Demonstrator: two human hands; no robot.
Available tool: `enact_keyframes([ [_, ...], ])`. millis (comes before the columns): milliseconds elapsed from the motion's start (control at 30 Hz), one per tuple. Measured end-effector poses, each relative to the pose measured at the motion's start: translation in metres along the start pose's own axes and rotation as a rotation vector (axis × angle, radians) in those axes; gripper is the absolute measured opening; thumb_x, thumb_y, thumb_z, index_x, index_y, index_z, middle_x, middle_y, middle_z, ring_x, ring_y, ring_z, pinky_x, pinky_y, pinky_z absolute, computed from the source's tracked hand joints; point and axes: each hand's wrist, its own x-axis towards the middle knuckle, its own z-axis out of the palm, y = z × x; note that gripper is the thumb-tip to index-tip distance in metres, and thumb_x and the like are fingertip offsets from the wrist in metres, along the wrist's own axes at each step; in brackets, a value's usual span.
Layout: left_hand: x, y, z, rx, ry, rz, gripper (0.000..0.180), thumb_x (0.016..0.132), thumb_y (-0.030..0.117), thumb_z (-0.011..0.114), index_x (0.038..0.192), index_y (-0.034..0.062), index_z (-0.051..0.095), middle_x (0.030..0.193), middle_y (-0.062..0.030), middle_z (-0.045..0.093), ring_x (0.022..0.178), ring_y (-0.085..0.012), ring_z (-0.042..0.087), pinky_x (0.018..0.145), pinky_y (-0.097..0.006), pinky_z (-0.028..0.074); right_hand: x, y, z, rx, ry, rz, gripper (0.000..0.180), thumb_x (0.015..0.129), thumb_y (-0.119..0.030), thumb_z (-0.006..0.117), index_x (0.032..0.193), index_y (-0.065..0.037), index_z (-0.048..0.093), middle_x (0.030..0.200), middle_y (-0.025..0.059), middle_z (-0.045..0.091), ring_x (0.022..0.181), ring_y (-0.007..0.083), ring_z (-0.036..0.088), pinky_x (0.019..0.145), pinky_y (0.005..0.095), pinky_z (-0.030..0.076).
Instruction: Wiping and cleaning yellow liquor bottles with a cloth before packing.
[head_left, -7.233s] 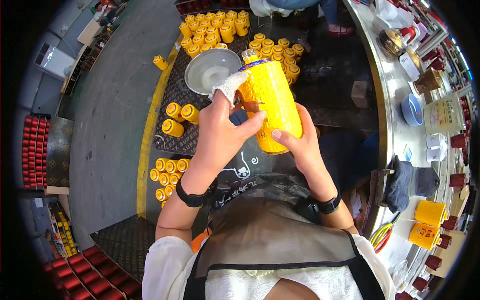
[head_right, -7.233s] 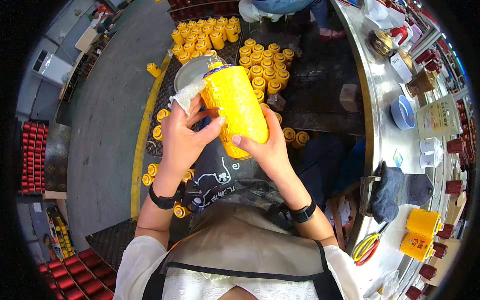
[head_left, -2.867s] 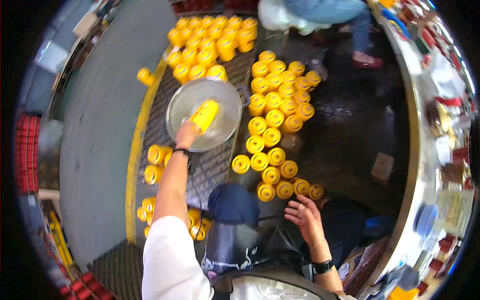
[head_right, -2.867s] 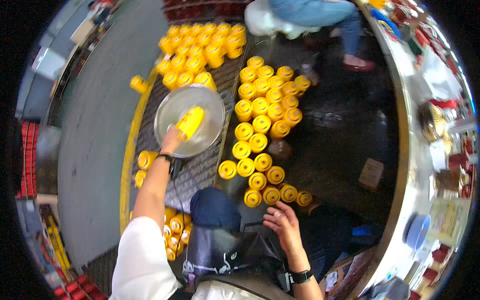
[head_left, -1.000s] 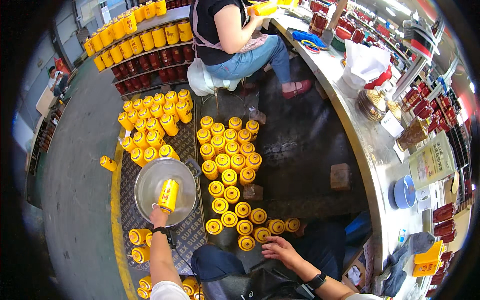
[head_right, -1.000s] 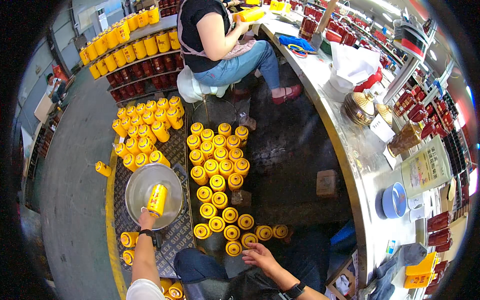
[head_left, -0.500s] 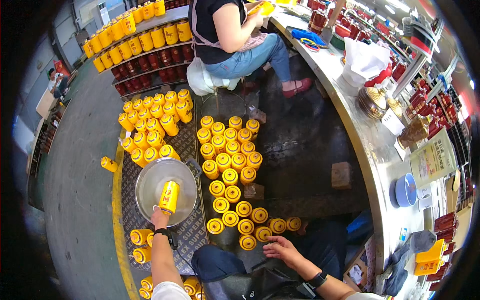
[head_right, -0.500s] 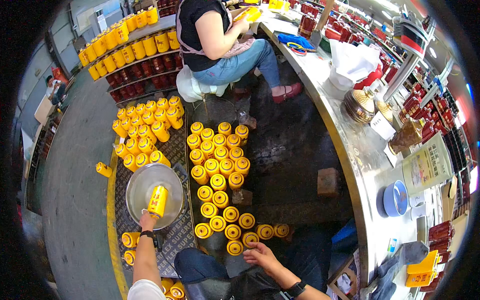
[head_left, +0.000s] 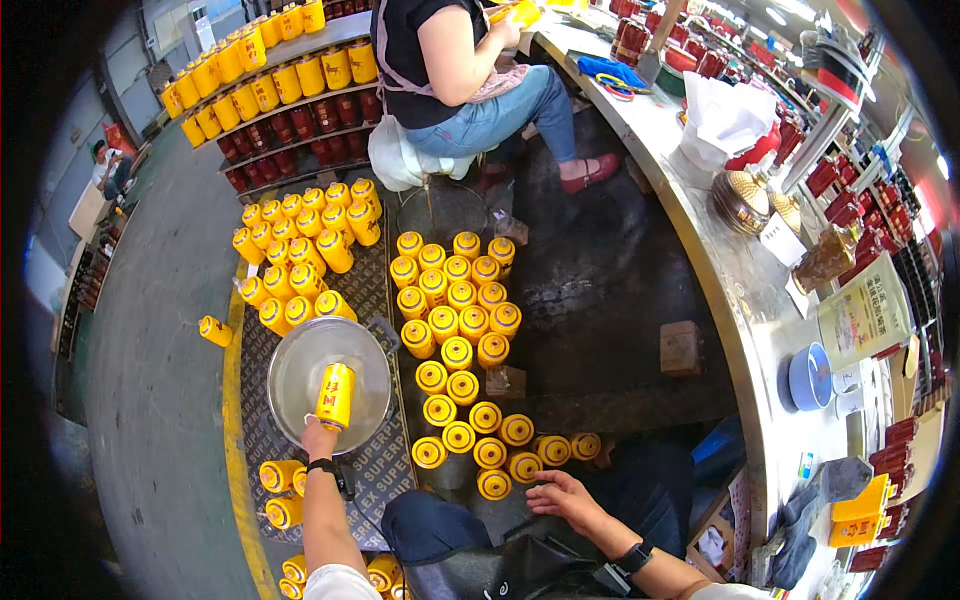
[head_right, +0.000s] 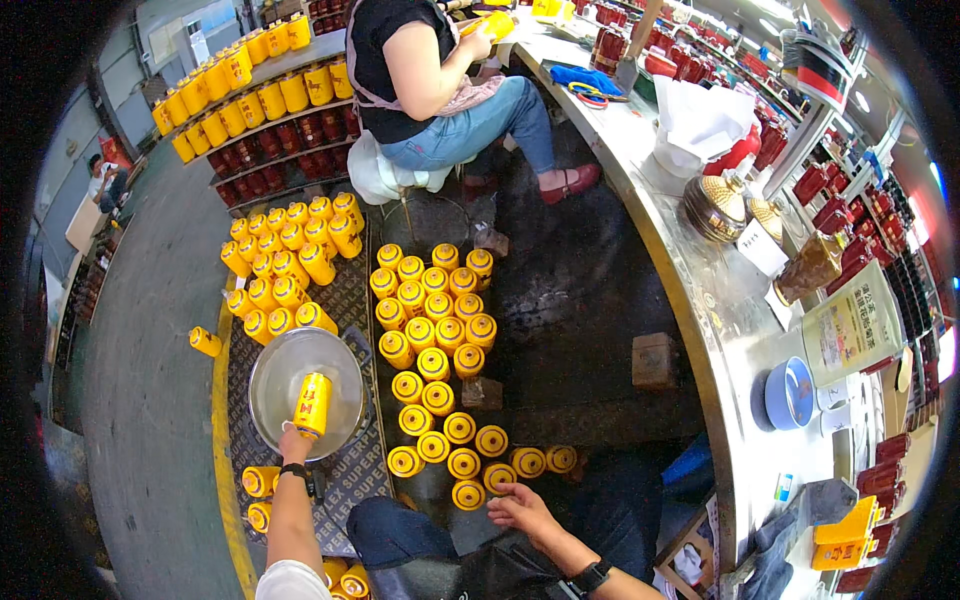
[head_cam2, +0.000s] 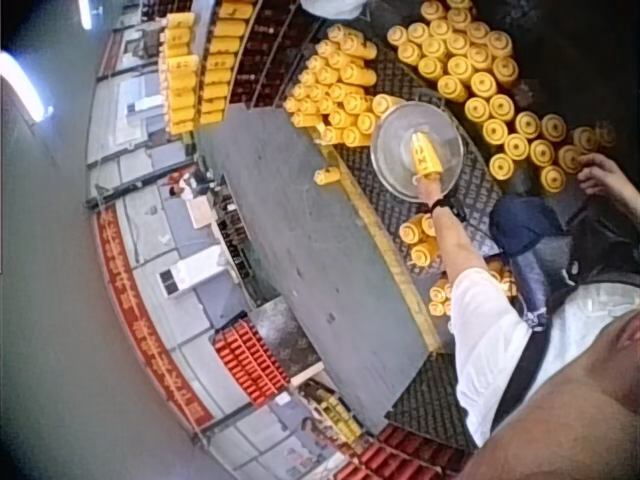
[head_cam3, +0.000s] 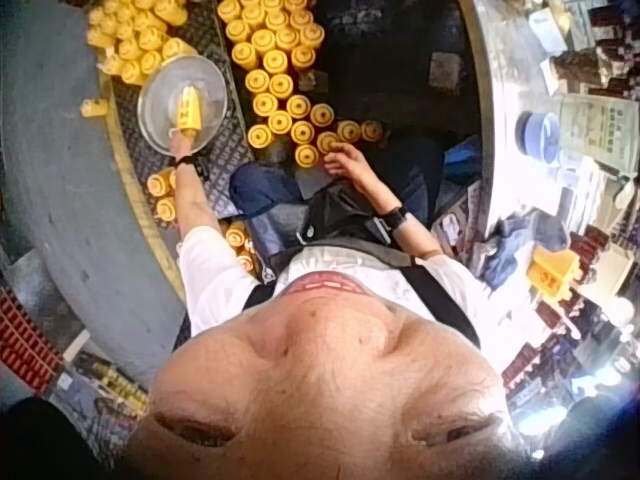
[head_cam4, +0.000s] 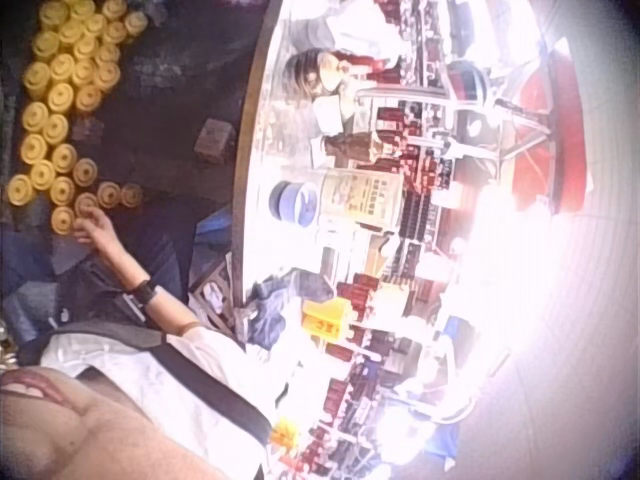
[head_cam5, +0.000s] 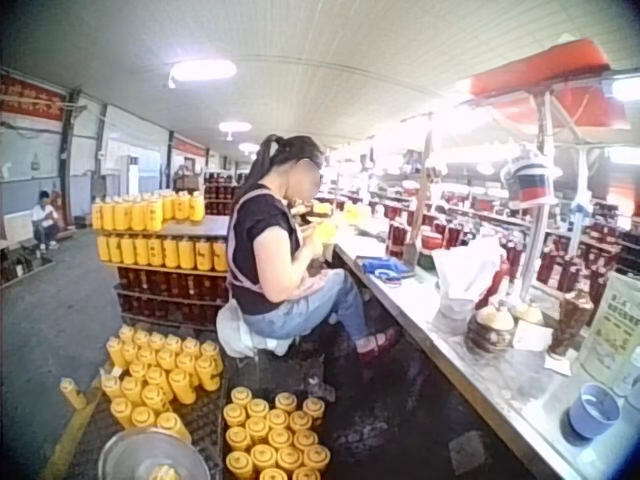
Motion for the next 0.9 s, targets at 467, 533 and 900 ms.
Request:
enact_keyframes([
  [467,-0.007,-0.001,0.005,0.032,-0.001,0.012,0.056,0.077,0.031,0.078,0.117,0.0037,0.048,0.102,-0.0228,0.070,0.099,-0.0395,0.067,0.085,-0.047,0.052,-0.002,0.003,-0.001,-0.010,0.015,0.016,0.046,0.097,-0.016,0.056,0.138,0.001,0.042,0.115,0.0186,0.064,0.099,0.0246,0.068,0.088,0.0339,0.057],
  [533,-0.004,-0.011,0.007,0.027,0.034,0.019,0.057,0.078,0.037,0.077,0.116,0.0035,0.051,0.102,-0.0225,0.070,0.098,-0.0397,0.067,0.084,-0.046,0.053,-0.004,0.002,0.001,-0.007,0.017,0.016,0.046,0.097,-0.015,0.057,0.137,0.001,0.042,0.115,0.0189,0.064,0.099,0.0252,0.068,0.088,0.0347,0.057],
  [900,0.007,0.007,0.001,0.025,-0.019,-0.003,0.052,0.080,0.035,0.072,0.117,0.0051,0.052,0.104,-0.0219,0.070,0.101,-0.0385,0.067,0.087,-0.047,0.052,0.004,-0.005,0.002,-0.007,0.050,-0.011,0.049,0.096,-0.017,0.057,0.138,0.002,0.042,0.109,0.0166,0.067,0.093,0.0230,0.069,0.082,0.0326,0.057],
])
